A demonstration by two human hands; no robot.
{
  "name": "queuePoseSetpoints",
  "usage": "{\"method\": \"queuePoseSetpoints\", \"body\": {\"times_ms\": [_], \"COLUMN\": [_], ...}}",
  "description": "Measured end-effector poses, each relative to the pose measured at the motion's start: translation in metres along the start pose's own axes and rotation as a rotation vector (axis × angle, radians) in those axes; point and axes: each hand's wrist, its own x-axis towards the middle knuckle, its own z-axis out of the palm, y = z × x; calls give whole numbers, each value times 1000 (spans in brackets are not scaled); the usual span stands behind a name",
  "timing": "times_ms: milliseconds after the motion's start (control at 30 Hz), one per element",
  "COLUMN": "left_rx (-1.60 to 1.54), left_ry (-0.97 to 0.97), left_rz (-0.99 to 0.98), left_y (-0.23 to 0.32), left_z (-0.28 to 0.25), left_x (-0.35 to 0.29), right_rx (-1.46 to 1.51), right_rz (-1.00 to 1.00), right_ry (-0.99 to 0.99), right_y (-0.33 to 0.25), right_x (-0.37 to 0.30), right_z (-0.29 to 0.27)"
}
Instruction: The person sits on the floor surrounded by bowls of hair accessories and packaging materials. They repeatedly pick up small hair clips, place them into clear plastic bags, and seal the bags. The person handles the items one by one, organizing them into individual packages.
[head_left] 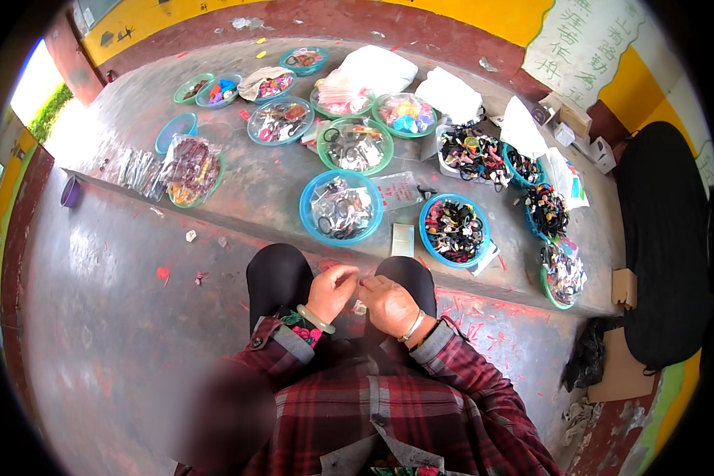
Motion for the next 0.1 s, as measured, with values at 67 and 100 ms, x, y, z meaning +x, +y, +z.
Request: {"method": "queuePoseSetpoints", "body": {"times_ms": [67, 100], "left_rx": [1, 8], "left_ry": [14, 11], "left_rz": [1, 15], "left_y": [5, 4], "left_z": [0, -1], "left_x": [0, 0], "right_rx": [-40, -59], "right_rz": [-10, -18], "right_ry": [-35, -48], "right_y": [-1, -3], "right_x": [1, 2], "right_z": [-2, -4]}}
